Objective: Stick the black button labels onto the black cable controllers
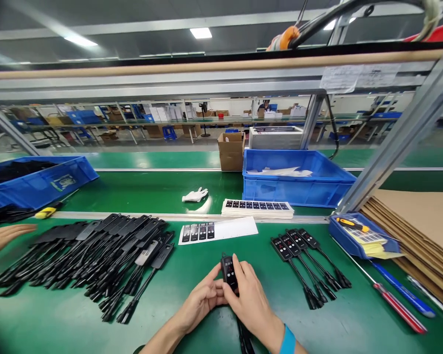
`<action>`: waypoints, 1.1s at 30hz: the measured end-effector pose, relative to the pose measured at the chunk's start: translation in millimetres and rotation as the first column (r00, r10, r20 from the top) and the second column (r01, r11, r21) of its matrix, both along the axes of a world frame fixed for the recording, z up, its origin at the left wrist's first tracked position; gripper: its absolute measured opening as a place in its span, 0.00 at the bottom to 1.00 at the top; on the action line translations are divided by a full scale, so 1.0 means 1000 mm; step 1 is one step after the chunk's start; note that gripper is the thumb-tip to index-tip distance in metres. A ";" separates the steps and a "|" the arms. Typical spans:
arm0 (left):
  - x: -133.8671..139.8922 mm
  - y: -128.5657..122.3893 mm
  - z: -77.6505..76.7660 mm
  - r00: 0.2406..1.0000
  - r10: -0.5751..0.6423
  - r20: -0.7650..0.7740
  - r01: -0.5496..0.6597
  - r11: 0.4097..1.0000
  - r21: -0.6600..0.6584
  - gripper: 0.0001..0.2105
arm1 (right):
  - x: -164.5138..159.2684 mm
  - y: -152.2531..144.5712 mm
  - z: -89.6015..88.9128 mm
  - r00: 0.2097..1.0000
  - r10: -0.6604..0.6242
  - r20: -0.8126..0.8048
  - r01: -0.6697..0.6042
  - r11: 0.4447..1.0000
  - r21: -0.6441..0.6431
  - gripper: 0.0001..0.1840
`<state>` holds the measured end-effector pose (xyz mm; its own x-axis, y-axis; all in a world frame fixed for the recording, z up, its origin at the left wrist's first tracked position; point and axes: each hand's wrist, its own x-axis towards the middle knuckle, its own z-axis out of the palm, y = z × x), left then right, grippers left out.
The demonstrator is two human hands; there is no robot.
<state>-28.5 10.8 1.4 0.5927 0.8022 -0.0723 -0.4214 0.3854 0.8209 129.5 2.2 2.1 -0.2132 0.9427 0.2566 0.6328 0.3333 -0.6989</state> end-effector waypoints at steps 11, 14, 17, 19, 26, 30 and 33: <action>-0.045 0.045 -0.013 0.114 0.785 -0.609 0.282 0.562 0.777 0.23 | 0.142 0.061 0.056 0.585 -0.317 0.746 0.401 0.913 0.074 0.24; -0.053 0.056 -0.023 -0.054 0.824 -0.565 0.368 0.542 0.756 0.23 | 0.163 0.074 0.044 0.478 -0.353 0.805 0.483 0.870 0.095 0.23; -0.058 0.062 -0.033 -0.128 0.810 -0.572 0.416 0.568 0.710 0.24 | 0.174 0.082 0.041 0.432 -0.357 0.828 0.499 0.859 0.110 0.24; -0.059 0.064 -0.036 -0.149 0.804 -0.575 0.432 0.576 0.694 0.24 | 0.180 0.085 0.044 0.411 -0.358 0.838 0.494 0.860 0.126 0.25; -0.058 0.062 -0.036 -0.176 0.793 -0.583 0.454 0.591 0.667 0.24 | 0.195 0.093 0.039 0.401 -0.304 0.864 0.445 0.889 0.106 0.28; -0.055 0.060 -0.032 -0.189 0.780 -0.597 0.450 0.609 0.653 0.23 | 0.198 0.093 0.019 0.431 -0.295 0.853 0.459 0.885 0.075 0.31; -0.052 0.059 -0.029 -0.220 0.762 -0.609 0.440 0.635 0.635 0.23 | 0.190 0.097 0.016 0.432 -0.324 0.842 0.459 0.882 0.105 0.29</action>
